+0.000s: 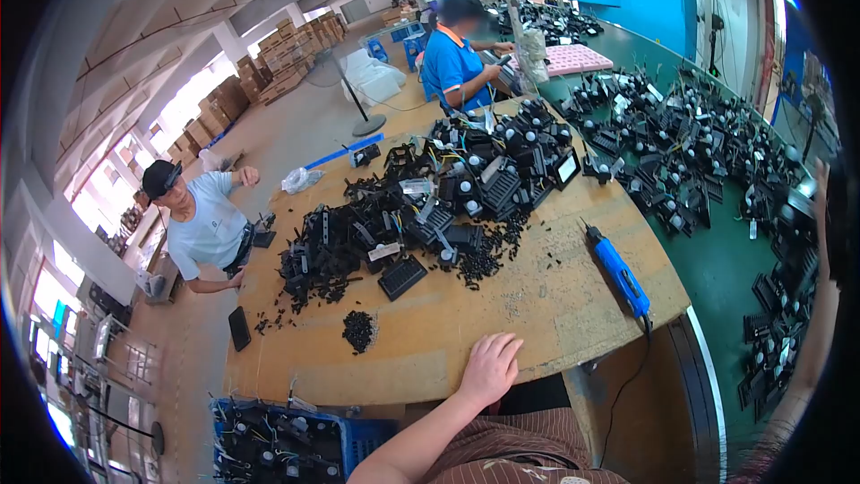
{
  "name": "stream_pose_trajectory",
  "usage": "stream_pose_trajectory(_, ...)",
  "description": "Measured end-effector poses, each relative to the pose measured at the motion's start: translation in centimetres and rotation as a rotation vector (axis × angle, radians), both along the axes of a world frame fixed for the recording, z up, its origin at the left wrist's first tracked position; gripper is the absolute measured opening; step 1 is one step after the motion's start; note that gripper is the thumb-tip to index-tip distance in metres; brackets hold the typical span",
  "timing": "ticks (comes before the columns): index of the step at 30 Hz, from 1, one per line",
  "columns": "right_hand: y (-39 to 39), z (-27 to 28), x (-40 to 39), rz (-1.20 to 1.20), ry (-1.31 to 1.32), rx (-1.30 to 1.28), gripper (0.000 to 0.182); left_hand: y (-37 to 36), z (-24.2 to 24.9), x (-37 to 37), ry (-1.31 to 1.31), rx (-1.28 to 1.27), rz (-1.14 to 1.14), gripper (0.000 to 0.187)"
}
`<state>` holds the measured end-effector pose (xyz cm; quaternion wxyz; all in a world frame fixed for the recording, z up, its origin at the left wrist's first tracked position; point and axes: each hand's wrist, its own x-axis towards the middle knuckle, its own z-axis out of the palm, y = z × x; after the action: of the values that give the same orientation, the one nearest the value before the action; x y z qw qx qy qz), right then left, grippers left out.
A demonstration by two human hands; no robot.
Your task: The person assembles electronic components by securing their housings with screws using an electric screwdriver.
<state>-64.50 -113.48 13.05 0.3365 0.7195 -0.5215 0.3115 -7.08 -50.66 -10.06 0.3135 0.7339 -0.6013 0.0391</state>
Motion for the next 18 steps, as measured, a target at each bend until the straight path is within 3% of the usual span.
stream_pose_trajectory(2,7.9,3.7,16.1,0.237,-0.382,0.234,0.046,1.8,1.0,1.1,-0.023,-0.022,0.065,0.037)
stream_pose_trajectory(4,11.5,4.9,27.5,0.456,-0.460,0.278,0.046,4.7,1.7,3.1,-0.056,-0.010,0.183,0.038)
stream_pose_trajectory(5,12.9,5.1,33.1,0.528,-0.458,0.181,0.048,6.5,1.7,4.2,-0.074,0.012,0.268,0.039)
stream_pose_trajectory(9,21.5,7.5,52.4,0.687,-0.443,0.387,0.046,12.3,-0.3,7.5,-0.145,0.018,0.581,0.040)
stream_pose_trajectory(10,21.9,7.2,56.8,0.706,-0.380,0.341,0.044,13.0,-0.6,8.1,-0.144,0.022,0.650,0.040)
stream_pose_trajectory(13,26.6,6.7,69.3,0.821,-0.350,0.486,0.047,12.9,-0.2,8.6,-0.132,0.038,0.557,0.039)
stream_pose_trajectory(18,34.2,4.1,86.1,1.010,-0.289,0.637,0.046,13.5,-0.8,8.1,-0.015,0.102,0.608,0.032)
